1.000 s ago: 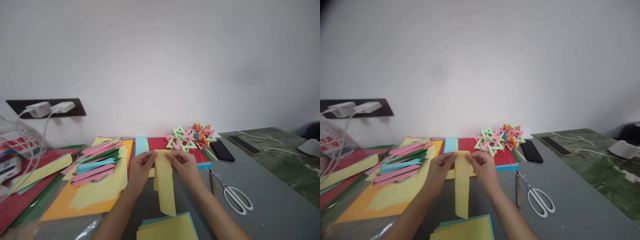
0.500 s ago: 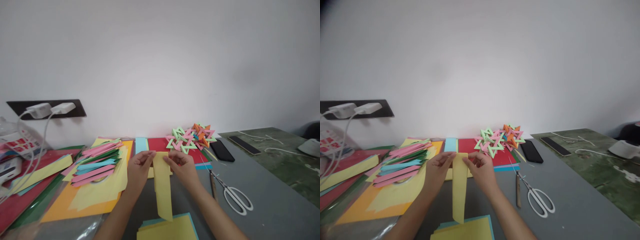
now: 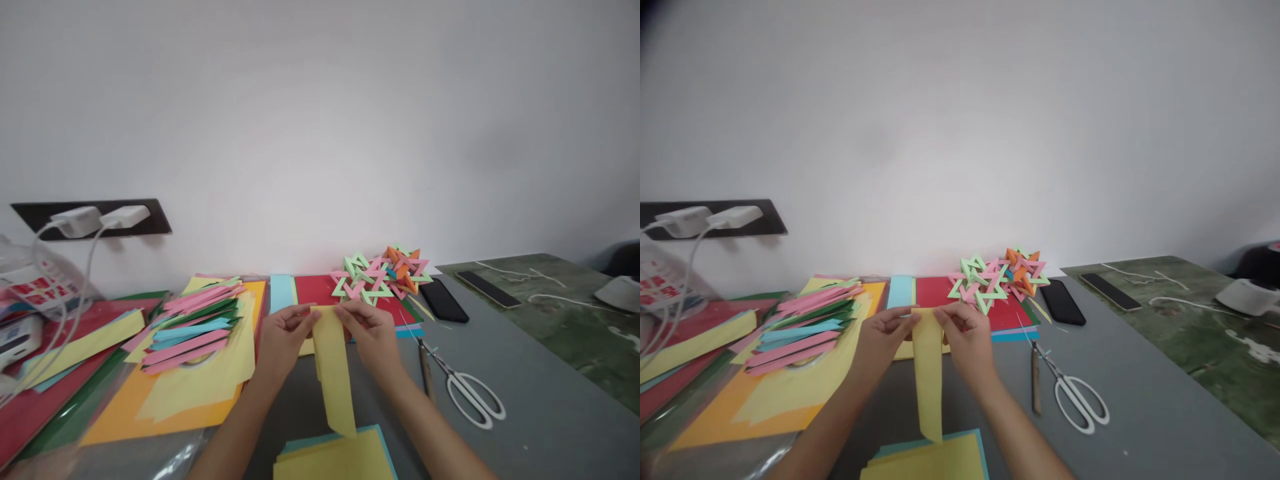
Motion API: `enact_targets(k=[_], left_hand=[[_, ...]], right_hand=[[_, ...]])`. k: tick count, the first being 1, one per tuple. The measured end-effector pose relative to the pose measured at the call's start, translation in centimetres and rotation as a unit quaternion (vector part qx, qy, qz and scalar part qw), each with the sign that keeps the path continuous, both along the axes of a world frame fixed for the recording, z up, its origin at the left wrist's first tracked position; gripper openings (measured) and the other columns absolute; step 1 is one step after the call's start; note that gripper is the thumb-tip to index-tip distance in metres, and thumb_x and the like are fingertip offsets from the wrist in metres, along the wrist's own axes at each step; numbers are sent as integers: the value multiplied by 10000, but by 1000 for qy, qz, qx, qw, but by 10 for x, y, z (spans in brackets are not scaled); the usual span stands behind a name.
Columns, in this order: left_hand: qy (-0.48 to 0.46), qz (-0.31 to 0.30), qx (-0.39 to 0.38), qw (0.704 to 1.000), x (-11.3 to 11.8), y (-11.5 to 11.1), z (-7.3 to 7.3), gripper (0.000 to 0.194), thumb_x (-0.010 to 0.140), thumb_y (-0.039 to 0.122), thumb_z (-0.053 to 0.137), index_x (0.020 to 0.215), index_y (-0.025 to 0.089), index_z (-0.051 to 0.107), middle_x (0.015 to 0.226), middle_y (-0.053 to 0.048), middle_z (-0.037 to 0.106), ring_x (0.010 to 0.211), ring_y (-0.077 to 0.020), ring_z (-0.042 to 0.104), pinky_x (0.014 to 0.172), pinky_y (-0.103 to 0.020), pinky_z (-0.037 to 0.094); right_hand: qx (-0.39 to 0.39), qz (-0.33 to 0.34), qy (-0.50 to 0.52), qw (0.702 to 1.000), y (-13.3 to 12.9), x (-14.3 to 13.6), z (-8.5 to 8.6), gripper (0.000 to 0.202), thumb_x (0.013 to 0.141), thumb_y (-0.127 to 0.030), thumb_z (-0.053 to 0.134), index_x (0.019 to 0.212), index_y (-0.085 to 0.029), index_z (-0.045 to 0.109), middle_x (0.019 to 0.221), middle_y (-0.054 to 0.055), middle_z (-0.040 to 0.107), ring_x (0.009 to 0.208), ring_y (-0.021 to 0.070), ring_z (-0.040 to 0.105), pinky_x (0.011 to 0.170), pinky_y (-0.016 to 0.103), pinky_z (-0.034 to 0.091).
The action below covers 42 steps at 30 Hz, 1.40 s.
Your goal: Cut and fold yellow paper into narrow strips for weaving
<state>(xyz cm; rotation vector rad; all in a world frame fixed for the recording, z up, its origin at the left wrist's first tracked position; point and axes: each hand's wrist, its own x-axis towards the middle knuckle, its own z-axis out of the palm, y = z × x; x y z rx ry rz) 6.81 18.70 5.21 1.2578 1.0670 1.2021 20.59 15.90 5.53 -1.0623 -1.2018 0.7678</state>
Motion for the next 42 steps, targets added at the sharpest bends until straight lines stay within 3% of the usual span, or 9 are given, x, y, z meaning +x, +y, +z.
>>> enact_targets(k=[3,7,12,18,25,33,36,42], left_hand=[[3,-17,-29,999,1,0,-2,419,579,357,689,924,125,634,646,-49,696,581,-159,632,554,-238,512],[16,-26,-28,999,2,0,-1,278,582,360,684,733,127,671,623,-54,689,534,-136,612,523,-212,492],[24,30,-2,999,-1,1,5,227,588,348,674,671,137,667,532,-23,658,488,-124,591,494,-200,469],[51,59,21,997,-2,1,7,214,592,347,671,669,147,667,574,-37,676,548,-155,626,510,-210,478],[56,-9,-1,998,0,3,-2,235,588,363,669,670,144,679,657,-70,697,632,-191,645,594,-251,500],[55,38,24,997,-3,1,3,179,589,335,673,658,170,683,597,-23,686,602,-164,636,587,-224,498],[42,64,29,997,-3,2,3,171,595,327,669,660,169,682,612,-24,690,613,-162,640,589,-215,498],[55,2,6,998,-3,6,-5,200,598,326,673,700,154,681,658,-52,699,642,-171,645,594,-212,493]], right_hand=[[3,-17,20,1000,1,1,-2,209,713,-351,564,663,-156,622,554,-2,519,452,86,446,404,202,394],[-25,-44,32,998,7,3,-8,222,682,-365,599,681,-146,634,538,8,544,447,95,457,408,215,408],[-71,-9,10,997,11,4,-9,269,653,-393,618,712,-132,640,555,28,572,464,111,486,416,225,415],[-20,-27,-79,996,7,2,-8,223,711,-340,560,619,-145,620,528,7,531,473,99,447,435,215,364],[19,-102,-92,990,8,0,-13,231,738,-341,527,646,-159,636,574,18,576,505,114,466,472,230,381],[-35,-25,-25,999,10,-2,-15,226,685,-365,588,700,-149,651,606,35,623,532,141,552,496,250,446],[-26,-28,-44,998,9,-5,-14,197,696,-333,578,676,-151,649,640,45,644,585,153,570,537,256,458],[-15,-78,-77,994,7,-4,-14,208,725,-321,541,641,-158,640,628,43,642,579,152,567,537,251,451]])
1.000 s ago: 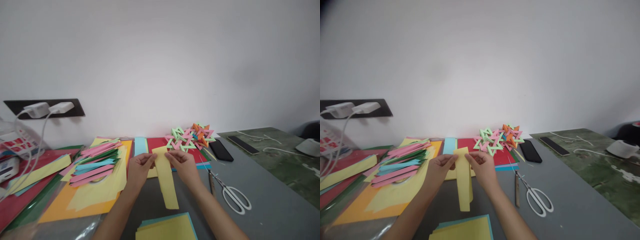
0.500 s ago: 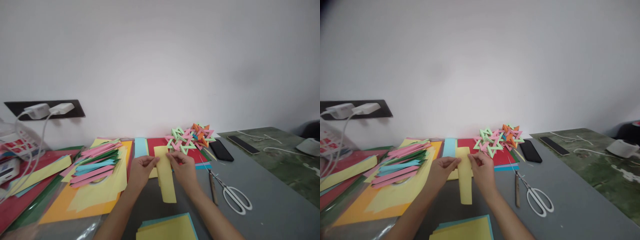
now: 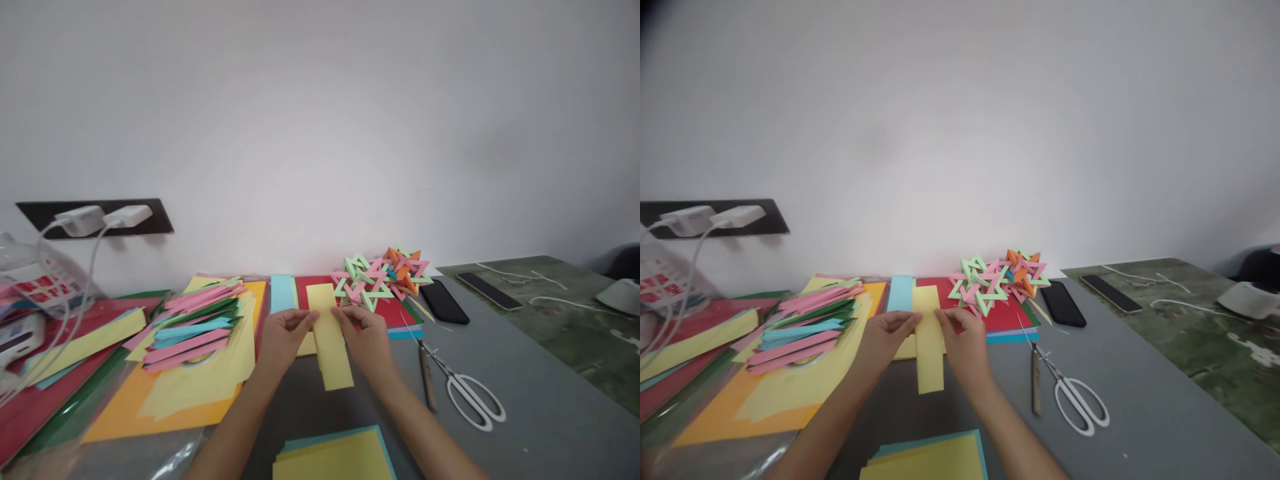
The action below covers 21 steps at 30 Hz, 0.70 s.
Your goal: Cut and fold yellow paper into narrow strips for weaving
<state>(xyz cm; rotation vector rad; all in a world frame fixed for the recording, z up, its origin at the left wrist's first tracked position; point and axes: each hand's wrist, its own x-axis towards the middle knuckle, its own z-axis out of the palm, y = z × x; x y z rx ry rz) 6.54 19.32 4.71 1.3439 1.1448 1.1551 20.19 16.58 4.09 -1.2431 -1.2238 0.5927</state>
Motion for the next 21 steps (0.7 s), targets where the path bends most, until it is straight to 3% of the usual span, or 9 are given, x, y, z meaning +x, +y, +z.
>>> enact_targets(k=[3,10,15,21], left_hand=[[18,-13,13,1000,-1,1,-1,196,607,332,665,680,151,682,661,-59,700,659,-180,647,603,-215,490],[15,40,8,999,-2,4,-1,232,622,363,644,709,150,676,682,-49,703,661,-185,652,610,-238,504],[45,-8,-11,999,-2,6,-7,273,587,356,670,758,144,676,739,-70,705,727,-208,651,639,-257,507],[70,-7,12,997,-4,5,-6,233,611,367,642,688,150,680,671,-60,701,690,-212,651,651,-274,505]], right_hand=[[-6,0,5,1000,2,1,-3,212,720,-327,548,651,-151,644,630,47,644,576,150,566,534,248,450],[-30,53,35,998,7,0,-9,241,679,-361,588,610,-135,639,549,30,620,503,128,540,467,219,421],[-10,11,35,999,8,-2,-17,256,685,-370,581,594,-139,641,519,27,605,491,130,532,454,220,415],[-25,32,69,997,9,-4,-20,250,683,-367,585,630,-133,655,572,48,636,542,149,567,513,241,451]])
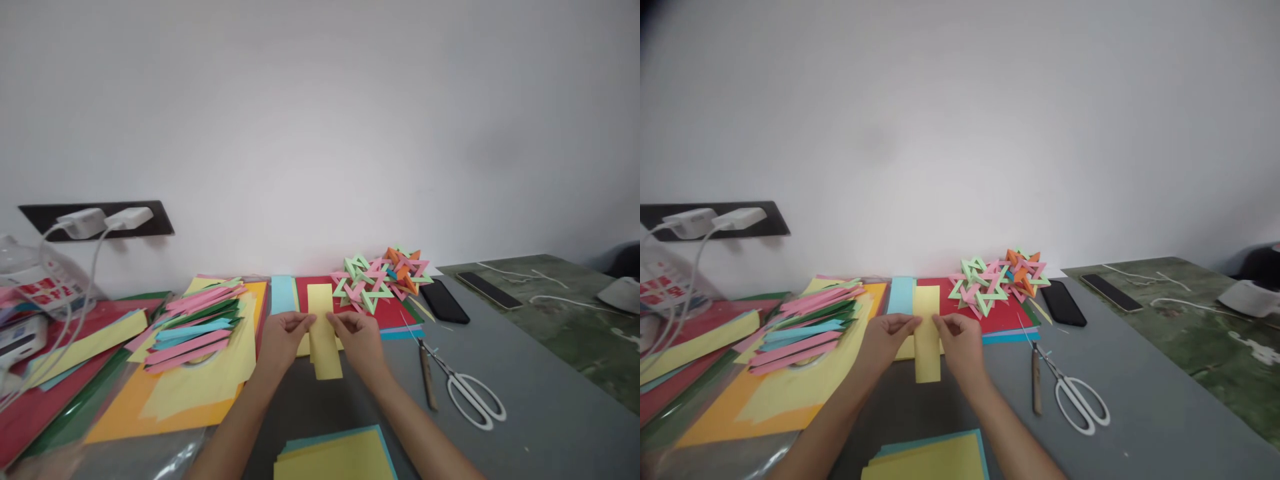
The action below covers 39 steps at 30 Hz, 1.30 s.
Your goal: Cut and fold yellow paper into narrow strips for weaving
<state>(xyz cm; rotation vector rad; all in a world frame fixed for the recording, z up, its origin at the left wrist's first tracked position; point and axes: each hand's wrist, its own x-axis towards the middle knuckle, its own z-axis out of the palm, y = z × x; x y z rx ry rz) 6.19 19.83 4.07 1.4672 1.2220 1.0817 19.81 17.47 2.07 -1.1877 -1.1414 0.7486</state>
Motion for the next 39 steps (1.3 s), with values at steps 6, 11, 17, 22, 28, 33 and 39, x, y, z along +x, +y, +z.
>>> enact_targets(k=[6,11,17,22,28,33,39], left_hand=[[-48,31,-26,998,1,1,2,277,612,368,648,769,141,676,717,-64,704,670,-193,651,647,-266,508],[-39,-3,-32,999,2,0,-2,284,614,366,647,773,133,677,724,-80,703,695,-199,652,650,-262,503],[-19,32,-22,999,2,-2,3,261,610,376,642,727,145,680,661,-64,699,660,-199,654,603,-256,503],[-18,15,-14,1000,3,-3,2,271,620,381,633,751,150,683,703,-65,704,698,-205,654,644,-266,503],[-6,12,-3,1000,3,-4,-1,262,629,380,619,733,149,684,745,-72,705,735,-216,650,680,-280,500],[-12,65,10,998,3,-6,3,255,614,377,633,719,151,683,745,-65,706,739,-213,650,674,-273,502],[-19,26,-40,999,8,-9,2,189,569,328,681,669,167,681,680,-50,705,679,-208,654,602,-250,506]], right_hand=[[-1,15,-18,1000,0,0,3,258,687,-363,580,591,-131,640,522,29,609,482,125,526,459,220,416],[16,-27,-25,999,1,2,0,259,688,-375,577,613,-137,647,552,38,622,514,138,541,481,233,431],[3,1,-4,1000,1,3,3,263,687,-387,576,645,-140,654,561,35,627,513,137,553,478,228,437],[29,-22,-28,999,0,4,5,237,693,-361,573,640,-148,661,577,34,637,532,141,558,496,235,440],[20,-28,-38,999,1,5,3,258,707,-375,553,661,-146,664,576,42,633,530,146,556,498,243,442],[8,-15,-44,999,-1,0,5,277,712,-378,543,660,-133,662,573,41,625,527,139,540,487,229,430],[26,-73,-60,995,-3,0,6,287,728,-388,529,644,-141,649,562,38,622,511,137,527,481,233,426]])
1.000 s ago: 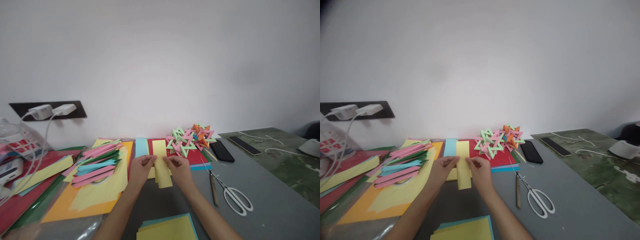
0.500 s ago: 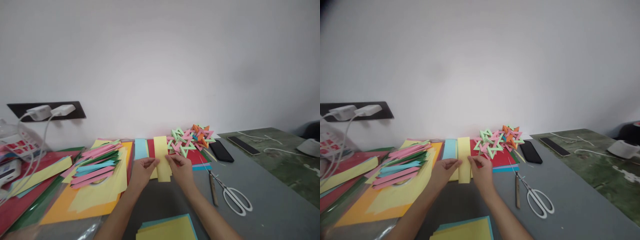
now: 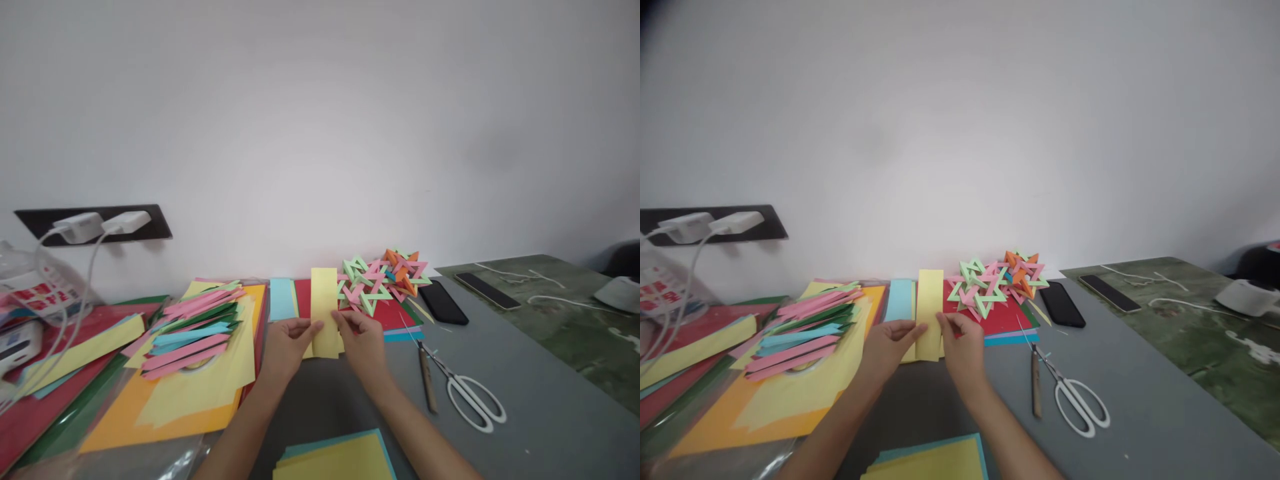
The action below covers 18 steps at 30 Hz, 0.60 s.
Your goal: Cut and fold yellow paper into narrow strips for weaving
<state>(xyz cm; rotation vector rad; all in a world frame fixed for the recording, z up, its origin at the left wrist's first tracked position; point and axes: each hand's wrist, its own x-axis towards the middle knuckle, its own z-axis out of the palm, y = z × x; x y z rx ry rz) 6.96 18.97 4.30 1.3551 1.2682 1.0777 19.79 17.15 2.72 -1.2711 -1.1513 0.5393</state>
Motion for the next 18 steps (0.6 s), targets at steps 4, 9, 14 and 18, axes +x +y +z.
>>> enact_targets(k=[4,9,14,18], left_hand=[[-7,-9,8,1000,-1,0,-2,187,577,344,674,637,168,679,671,-45,704,675,-203,653,599,-241,497],[-10,34,23,999,-3,1,-1,248,564,366,679,695,155,683,704,-56,705,687,-202,649,593,-240,490],[-20,31,23,999,-2,2,-5,260,546,372,692,668,143,677,632,-53,693,636,-183,640,565,-223,480],[-36,18,15,999,-2,3,-8,304,530,402,700,666,131,670,639,-58,691,606,-172,629,558,-223,480]], right_hand=[[-12,11,6,1000,1,1,-1,290,723,-400,536,649,-145,654,570,45,631,520,146,537,486,242,429],[-29,47,13,998,2,-2,-4,276,714,-386,555,719,-134,668,647,63,654,573,156,552,535,252,437],[-15,32,8,999,-1,-6,-4,277,698,-393,574,734,-135,669,681,69,661,585,161,564,554,261,446],[-11,9,12,1000,-5,-8,0,246,697,-371,578,717,-144,670,672,67,663,588,163,570,560,263,451]])
